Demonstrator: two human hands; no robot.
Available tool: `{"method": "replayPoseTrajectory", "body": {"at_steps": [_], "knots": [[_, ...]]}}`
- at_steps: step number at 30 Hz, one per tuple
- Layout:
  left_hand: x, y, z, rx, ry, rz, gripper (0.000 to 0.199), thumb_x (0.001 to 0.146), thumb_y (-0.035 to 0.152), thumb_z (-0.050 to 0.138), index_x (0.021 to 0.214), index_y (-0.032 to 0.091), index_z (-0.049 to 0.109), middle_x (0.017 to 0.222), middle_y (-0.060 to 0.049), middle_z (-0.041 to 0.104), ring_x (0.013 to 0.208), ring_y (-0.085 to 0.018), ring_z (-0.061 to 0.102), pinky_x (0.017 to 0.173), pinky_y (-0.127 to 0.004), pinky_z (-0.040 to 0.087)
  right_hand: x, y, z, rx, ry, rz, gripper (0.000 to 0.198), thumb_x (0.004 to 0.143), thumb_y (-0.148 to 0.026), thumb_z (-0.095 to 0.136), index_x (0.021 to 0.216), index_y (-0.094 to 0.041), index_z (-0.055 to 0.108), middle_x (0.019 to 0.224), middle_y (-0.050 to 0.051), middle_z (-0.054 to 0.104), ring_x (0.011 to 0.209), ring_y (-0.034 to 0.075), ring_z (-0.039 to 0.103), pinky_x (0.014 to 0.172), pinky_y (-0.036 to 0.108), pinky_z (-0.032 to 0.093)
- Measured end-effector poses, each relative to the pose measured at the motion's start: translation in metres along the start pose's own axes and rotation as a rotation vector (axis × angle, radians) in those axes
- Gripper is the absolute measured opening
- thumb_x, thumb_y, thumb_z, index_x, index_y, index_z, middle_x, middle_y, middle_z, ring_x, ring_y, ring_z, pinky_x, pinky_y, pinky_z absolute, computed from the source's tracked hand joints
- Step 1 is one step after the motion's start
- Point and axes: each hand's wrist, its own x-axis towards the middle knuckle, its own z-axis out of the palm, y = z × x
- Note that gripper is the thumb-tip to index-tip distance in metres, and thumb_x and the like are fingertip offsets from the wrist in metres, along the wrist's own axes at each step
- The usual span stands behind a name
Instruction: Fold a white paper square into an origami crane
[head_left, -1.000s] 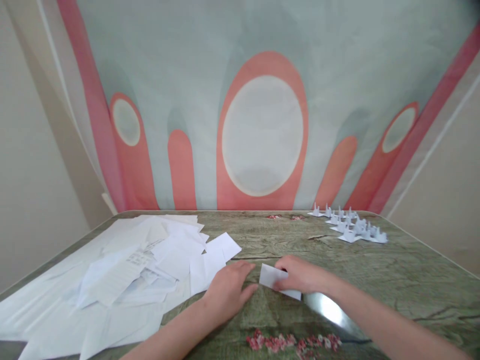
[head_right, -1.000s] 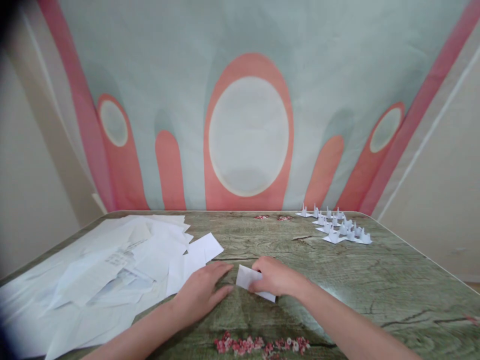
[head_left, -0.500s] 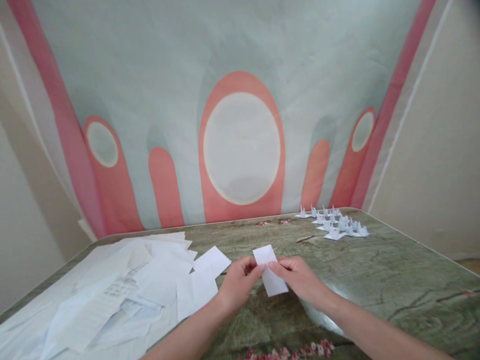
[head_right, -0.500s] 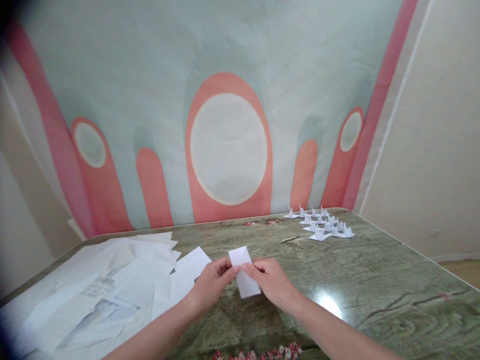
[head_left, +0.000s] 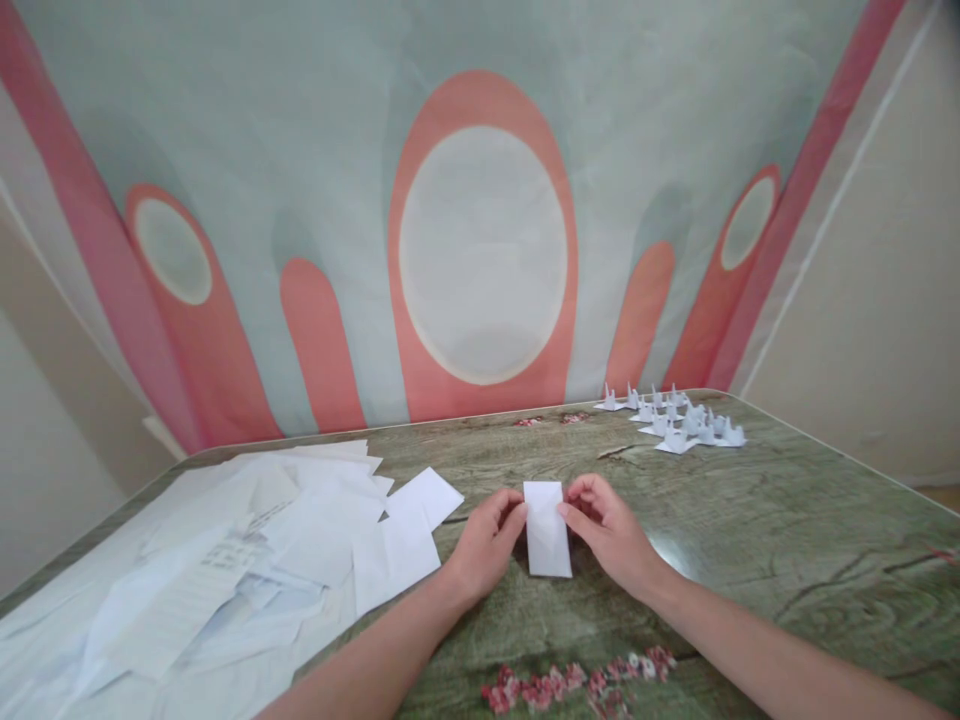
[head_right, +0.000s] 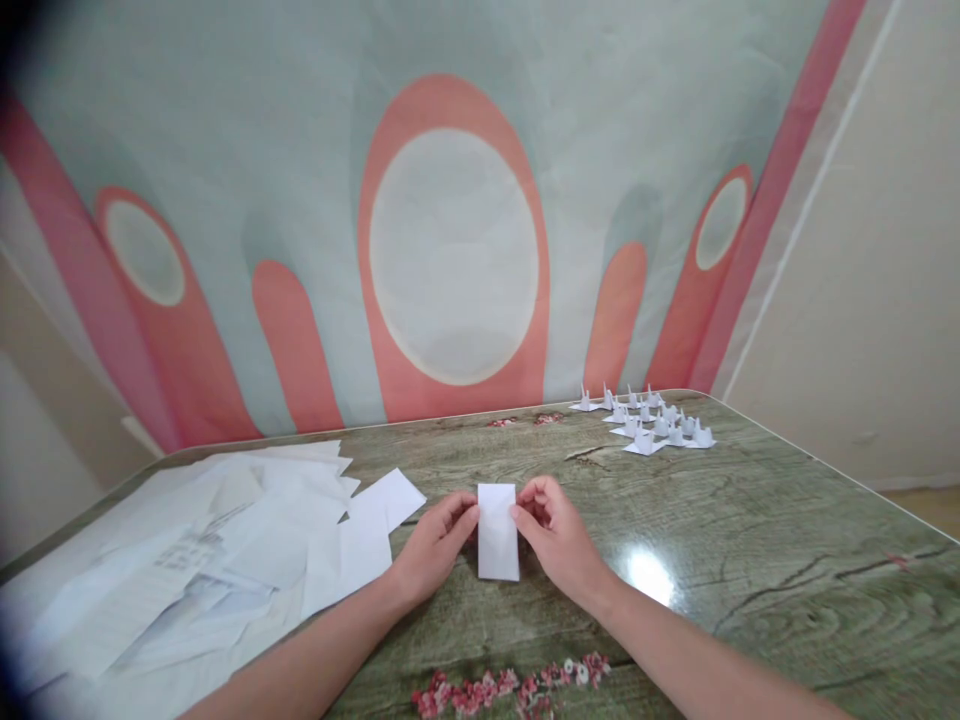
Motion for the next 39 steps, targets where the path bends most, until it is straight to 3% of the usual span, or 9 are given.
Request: {"method": "replayPoseTrajectory", "body": {"at_steps": [2, 4, 12, 20, 28, 39], "knots": [[-0.001, -0.002, 0.002, -0.097, 0.020, 0.025, 0.031, 0.085, 0.028, 0.049, 0.113, 0.016, 0.044, 0.092, -0.005, 0.057, 0.078, -0.014, 0.055, 0.070, -0.027, 0.044, -0.001, 0.003, 0.000, -0.003, 0.010, -0.001, 0.023, 0.079, -0.040, 0.057, 0.083, -0.022, 0.043, 0.074, -0.001, 0.052, 0.066, 0.014, 0.051, 0.061, 0.027, 0.042], [-0.002, -0.002, 0.004, -0.111, 0.024, 0.037, 0.048, 0.080, 0.024, 0.057, 0.123, 0.018, 0.037, 0.101, -0.007, 0.056, 0.080, -0.014, 0.056, 0.070, -0.027, 0.046, -0.002, 0.004, 0.000, 0.011, 0.013, 0.000, 0.023, 0.079, -0.040, 0.056, 0.081, -0.022, 0.043, 0.073, -0.001, 0.052, 0.065, 0.014, 0.050, 0.059, 0.027, 0.042], [-0.004, 0.003, 0.000, 0.065, 0.022, 0.088, 0.043, 0.074, 0.018, 0.063, 0.116, 0.022, 0.054, 0.116, -0.007, 0.052, 0.099, -0.018, 0.053, 0.077, -0.028, 0.048, -0.003, -0.005, 0.003, 0.041, -0.036, 0.028, 0.024, 0.079, -0.043, 0.056, 0.080, -0.021, 0.046, 0.071, -0.002, 0.054, 0.063, 0.013, 0.053, 0.060, 0.027, 0.045], [-0.002, 0.003, -0.001, 0.002, 0.034, 0.039, 0.040, 0.076, 0.024, 0.063, 0.114, 0.020, 0.057, 0.114, -0.008, 0.055, 0.092, -0.018, 0.056, 0.074, -0.027, 0.049, -0.002, -0.005, 0.002, 0.116, -0.032, 0.032, 0.020, 0.084, -0.036, 0.045, 0.097, -0.022, 0.041, 0.080, 0.002, 0.057, 0.071, 0.017, 0.058, 0.057, 0.028, 0.046], [0.002, 0.001, -0.005, -0.195, 0.041, -0.098, 0.048, 0.072, 0.040, 0.065, 0.113, 0.015, 0.058, 0.098, -0.009, 0.063, 0.079, -0.018, 0.058, 0.064, -0.025, 0.046, -0.003, -0.009, 0.003, 0.093, -0.100, 0.005, 0.026, 0.080, -0.032, 0.053, 0.100, -0.022, 0.041, 0.087, 0.001, 0.058, 0.068, 0.013, 0.055, 0.058, 0.026, 0.043], [0.002, 0.008, -0.004, -0.298, 0.038, -0.169, 0.051, 0.070, 0.042, 0.067, 0.113, 0.015, 0.059, 0.098, -0.009, 0.064, 0.074, -0.017, 0.058, 0.059, -0.024, 0.044, -0.003, -0.006, 0.003, 0.079, -0.132, -0.002, 0.025, 0.079, -0.033, 0.055, 0.098, -0.022, 0.044, 0.088, 0.001, 0.057, 0.068, 0.013, 0.055, 0.058, 0.025, 0.043]]}}
